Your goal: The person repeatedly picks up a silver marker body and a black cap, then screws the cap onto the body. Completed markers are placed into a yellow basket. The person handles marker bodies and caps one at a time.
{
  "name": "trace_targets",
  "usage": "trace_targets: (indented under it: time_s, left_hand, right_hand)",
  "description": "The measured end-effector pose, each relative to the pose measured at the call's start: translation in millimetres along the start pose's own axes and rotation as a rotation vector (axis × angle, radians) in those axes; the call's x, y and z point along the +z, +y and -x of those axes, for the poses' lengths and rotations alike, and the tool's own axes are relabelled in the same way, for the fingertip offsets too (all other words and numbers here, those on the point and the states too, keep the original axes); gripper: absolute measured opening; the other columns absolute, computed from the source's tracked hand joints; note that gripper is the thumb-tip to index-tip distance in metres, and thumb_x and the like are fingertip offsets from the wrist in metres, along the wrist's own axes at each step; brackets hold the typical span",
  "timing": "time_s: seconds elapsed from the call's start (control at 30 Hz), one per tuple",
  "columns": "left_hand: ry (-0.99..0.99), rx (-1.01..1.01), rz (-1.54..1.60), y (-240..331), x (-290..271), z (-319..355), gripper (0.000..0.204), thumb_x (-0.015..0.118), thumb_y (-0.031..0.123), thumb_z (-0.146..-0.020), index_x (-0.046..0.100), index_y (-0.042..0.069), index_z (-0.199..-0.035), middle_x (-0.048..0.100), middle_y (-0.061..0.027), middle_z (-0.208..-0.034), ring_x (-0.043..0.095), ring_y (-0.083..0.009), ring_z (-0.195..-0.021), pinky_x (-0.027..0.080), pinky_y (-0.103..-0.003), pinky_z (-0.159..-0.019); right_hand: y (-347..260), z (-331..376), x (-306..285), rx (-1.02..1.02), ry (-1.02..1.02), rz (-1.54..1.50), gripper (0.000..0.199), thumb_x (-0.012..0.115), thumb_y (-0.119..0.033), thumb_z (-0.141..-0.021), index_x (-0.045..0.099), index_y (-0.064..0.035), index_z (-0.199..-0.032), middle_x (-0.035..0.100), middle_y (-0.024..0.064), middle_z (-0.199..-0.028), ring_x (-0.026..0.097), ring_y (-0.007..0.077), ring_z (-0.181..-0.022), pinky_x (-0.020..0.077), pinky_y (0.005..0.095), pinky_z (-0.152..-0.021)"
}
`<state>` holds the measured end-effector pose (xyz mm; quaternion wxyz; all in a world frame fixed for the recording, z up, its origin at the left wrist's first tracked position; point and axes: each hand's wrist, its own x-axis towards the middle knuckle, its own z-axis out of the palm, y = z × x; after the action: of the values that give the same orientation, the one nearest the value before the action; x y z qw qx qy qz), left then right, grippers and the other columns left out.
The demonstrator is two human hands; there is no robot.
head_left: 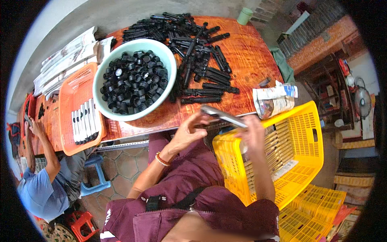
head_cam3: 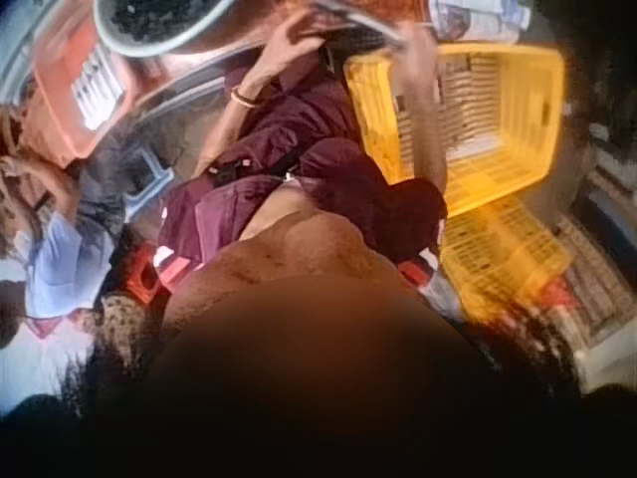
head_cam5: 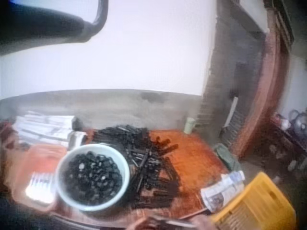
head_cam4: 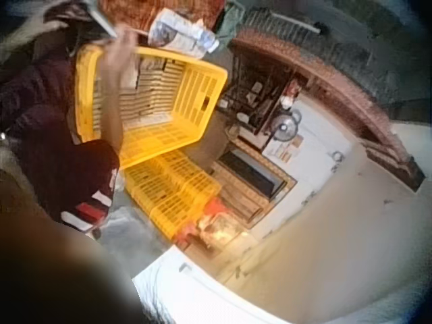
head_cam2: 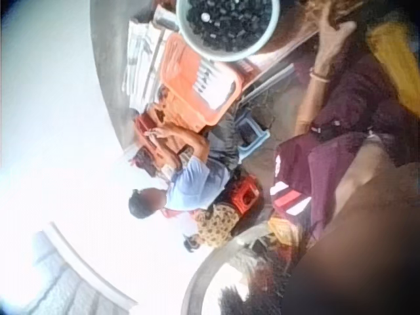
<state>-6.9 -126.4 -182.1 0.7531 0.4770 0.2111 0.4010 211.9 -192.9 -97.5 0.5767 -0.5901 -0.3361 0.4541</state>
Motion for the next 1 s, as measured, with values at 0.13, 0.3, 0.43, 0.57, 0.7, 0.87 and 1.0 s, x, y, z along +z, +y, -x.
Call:
trace_targets:
  time_s: [0.13,0.3,0.43,0.57,0.7,0.87,1.0]
  left_hand:
    - [0.238,0.051,0.378,27,19,7,0.033,0.067,0.025,-0.088,0.056,0.004,-0.112,0.062,-0.0126,-0.107,0.058,-0.0209,-0.101,0.048,-0.038,-0.093]
    - [0.405,0.089,0.385,45,-5,25,0.028,0.060,0.026,-0.094,0.043,0.014,-0.076,0.044,0.0020,-0.060,0.047,-0.0101,-0.054,0.051,-0.028,-0.060]
    - [0.411,0.065,0.360,41,-4,24,0.031,0.059,0.030,-0.094,0.041,0.015,-0.075,0.038,0.0034,-0.058,0.041,-0.0085,-0.050,0.046,-0.027,-0.053]
    - [0.429,0.040,0.351,34,2,26,0.027,0.059,0.030,-0.094,0.042,0.014,-0.079,0.038,0.0032,-0.058,0.040,-0.0090,-0.049,0.044,-0.027,-0.052]
    - [0.425,0.046,0.406,31,-4,29,0.020,0.060,0.023,-0.094,0.047,0.013,-0.084,0.042,0.0035,-0.059,0.043,-0.0074,-0.050,0.049,-0.025,-0.052]
    - [0.436,0.007,0.368,34,-8,28,0.020,0.063,0.023,-0.092,0.048,0.011,-0.085,0.045,0.0026,-0.060,0.047,-0.0077,-0.050,0.049,-0.025,-0.050]
    - [0.526,-0.009,0.302,37,-6,26,0.019,0.065,0.023,-0.090,0.053,0.009,-0.093,0.050,0.0009,-0.063,0.049,-0.0075,-0.051,0.048,-0.024,-0.050]
  right_hand:
    - [17,1,56,0.325,-0.517,0.117,0.025,0.057,-0.025,-0.095,0.057,-0.0015,-0.102,0.063,0.0086,-0.084,0.065,0.0160,-0.066,0.0559,0.0273,-0.058]
    - [7,-58,35,-0.425,-0.413,0.909,0.017,0.064,-0.016,-0.084,0.063,-0.0016,-0.093,0.064,0.0144,-0.089,0.062,0.0327,-0.085,0.0490,0.0419,-0.076]
    - [16,-140,-9,-0.503,-0.119,1.277,0.040,0.068,-0.010,-0.079,0.055,0.0034,-0.115,0.058,0.0244,-0.113,0.055,0.0398,-0.108,0.0444,0.0455,-0.092]
    - [35,-175,-22,-0.441,-0.179,1.449,0.038,0.073,-0.013,-0.077,0.058,0.0011,-0.108,0.059,0.0203,-0.107,0.055,0.0375,-0.107,0.0447,0.0457,-0.087]
    - [18,-184,-23,-0.411,-0.291,1.251,0.035,0.072,-0.018,-0.079,0.059,0.0021,-0.105,0.060,0.0208,-0.103,0.057,0.0368,-0.101,0.0447,0.0443,-0.085]
    - [-16,-172,-24,-0.425,-0.176,1.071,0.029,0.067,-0.019,-0.084,0.059,0.0040,-0.099,0.060,0.0173,-0.084,0.059,0.0297,-0.078,0.0447,0.0390,-0.070]
    - [-51,-134,-1,-0.375,-0.163,0.758,0.025,0.065,-0.018,-0.086,0.062,0.0016,-0.101,0.059,0.0073,-0.078,0.055,0.0157,-0.069,0.0434,0.0315,-0.062]
